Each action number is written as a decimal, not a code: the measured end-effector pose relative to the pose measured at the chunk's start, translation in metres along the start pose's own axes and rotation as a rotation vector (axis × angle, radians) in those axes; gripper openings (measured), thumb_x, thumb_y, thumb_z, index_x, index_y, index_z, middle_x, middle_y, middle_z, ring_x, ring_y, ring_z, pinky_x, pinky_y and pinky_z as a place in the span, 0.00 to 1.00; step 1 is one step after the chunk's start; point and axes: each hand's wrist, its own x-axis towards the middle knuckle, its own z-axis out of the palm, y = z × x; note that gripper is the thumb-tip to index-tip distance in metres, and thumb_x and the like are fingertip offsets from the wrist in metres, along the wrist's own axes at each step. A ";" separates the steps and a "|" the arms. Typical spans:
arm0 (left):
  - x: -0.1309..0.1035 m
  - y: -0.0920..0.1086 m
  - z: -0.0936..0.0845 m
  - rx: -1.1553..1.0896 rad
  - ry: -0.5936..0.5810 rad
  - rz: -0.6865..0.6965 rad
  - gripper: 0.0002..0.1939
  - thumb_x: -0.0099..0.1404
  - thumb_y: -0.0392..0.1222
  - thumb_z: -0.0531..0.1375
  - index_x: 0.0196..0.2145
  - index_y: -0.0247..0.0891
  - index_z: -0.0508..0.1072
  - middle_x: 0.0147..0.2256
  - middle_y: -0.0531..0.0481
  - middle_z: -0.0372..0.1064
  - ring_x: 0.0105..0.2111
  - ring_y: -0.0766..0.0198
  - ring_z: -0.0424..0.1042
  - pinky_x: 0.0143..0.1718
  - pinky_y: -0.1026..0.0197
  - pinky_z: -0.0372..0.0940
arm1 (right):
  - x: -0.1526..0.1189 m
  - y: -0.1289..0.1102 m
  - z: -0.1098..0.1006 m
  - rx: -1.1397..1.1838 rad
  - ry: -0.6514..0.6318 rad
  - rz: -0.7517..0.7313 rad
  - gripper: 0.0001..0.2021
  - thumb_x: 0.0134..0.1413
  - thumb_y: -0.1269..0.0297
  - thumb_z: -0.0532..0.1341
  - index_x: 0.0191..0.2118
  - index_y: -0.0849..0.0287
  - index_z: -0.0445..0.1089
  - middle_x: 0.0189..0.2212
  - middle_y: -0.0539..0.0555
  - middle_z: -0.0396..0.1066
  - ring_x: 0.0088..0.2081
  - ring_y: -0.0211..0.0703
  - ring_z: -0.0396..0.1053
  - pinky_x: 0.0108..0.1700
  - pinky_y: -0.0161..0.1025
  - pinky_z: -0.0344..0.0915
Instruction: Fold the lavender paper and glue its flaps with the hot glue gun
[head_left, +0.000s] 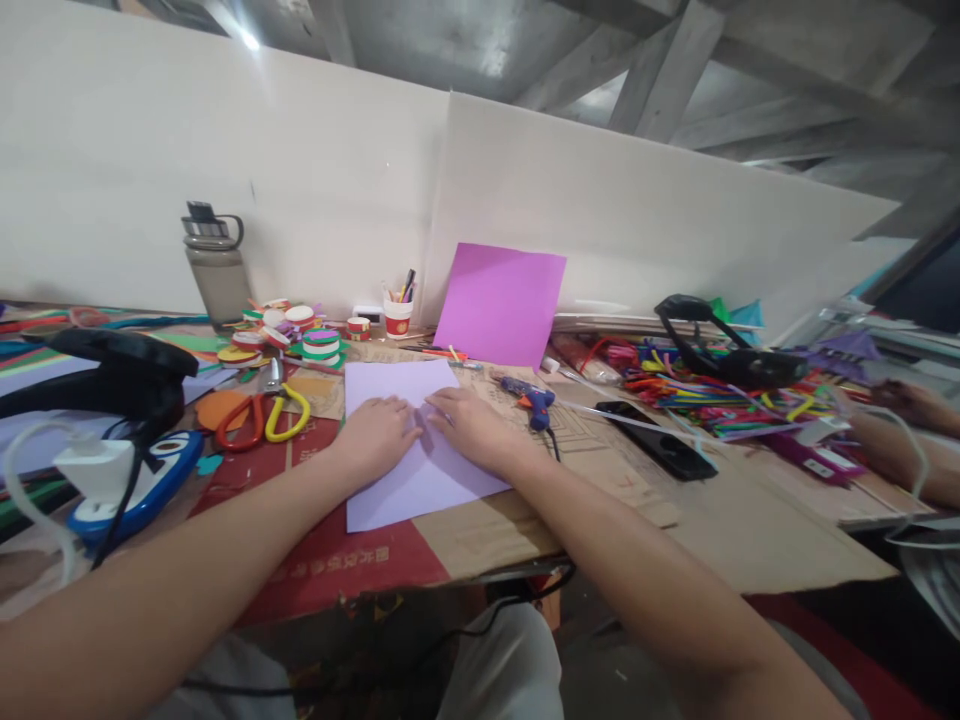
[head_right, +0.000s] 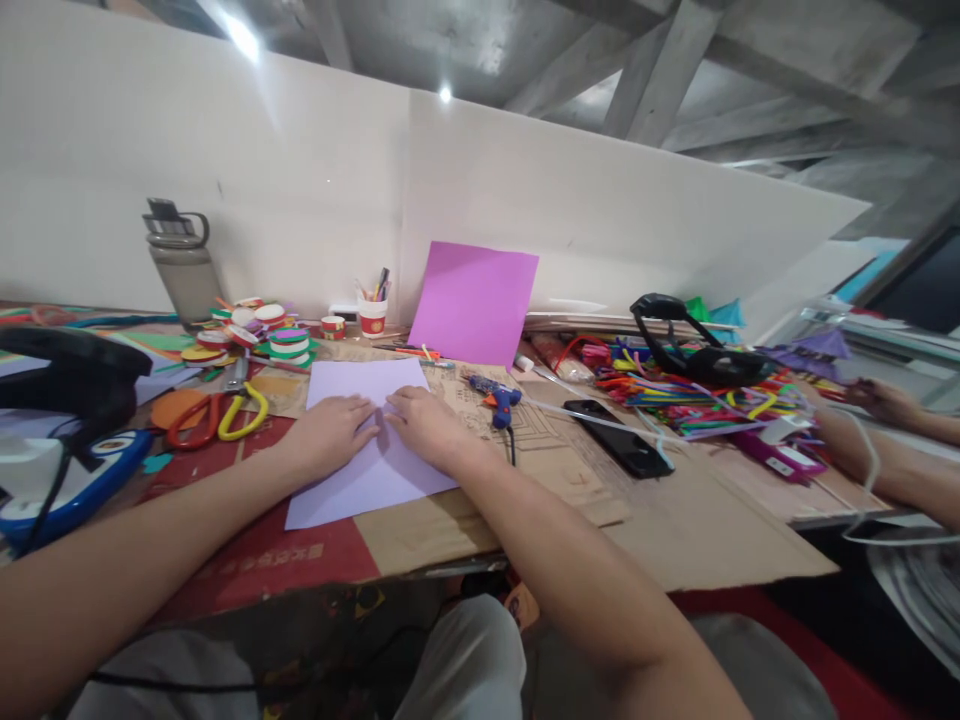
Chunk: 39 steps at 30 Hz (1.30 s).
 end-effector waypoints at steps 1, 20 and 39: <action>0.001 0.000 0.003 -0.034 -0.014 -0.004 0.21 0.68 0.47 0.49 0.49 0.30 0.71 0.51 0.38 0.69 0.53 0.53 0.66 0.54 0.55 0.58 | 0.000 0.000 0.003 0.030 -0.019 -0.016 0.15 0.62 0.62 0.52 0.49 0.61 0.69 0.48 0.59 0.69 0.51 0.43 0.64 0.54 0.38 0.57; 0.003 -0.008 0.014 -0.190 -0.074 -0.075 0.24 0.69 0.50 0.48 0.55 0.32 0.65 0.58 0.39 0.60 0.61 0.56 0.55 0.60 0.56 0.50 | 0.001 0.002 0.001 -0.027 -0.110 0.105 0.16 0.64 0.64 0.48 0.46 0.61 0.71 0.49 0.58 0.69 0.51 0.40 0.64 0.55 0.35 0.55; 0.002 -0.010 0.015 -0.205 -0.150 -0.022 0.30 0.69 0.55 0.44 0.61 0.34 0.58 0.63 0.41 0.51 0.63 0.55 0.49 0.61 0.51 0.46 | -0.002 0.008 0.016 -0.061 -0.093 0.114 0.20 0.62 0.62 0.50 0.55 0.66 0.63 0.57 0.64 0.62 0.59 0.48 0.59 0.60 0.42 0.52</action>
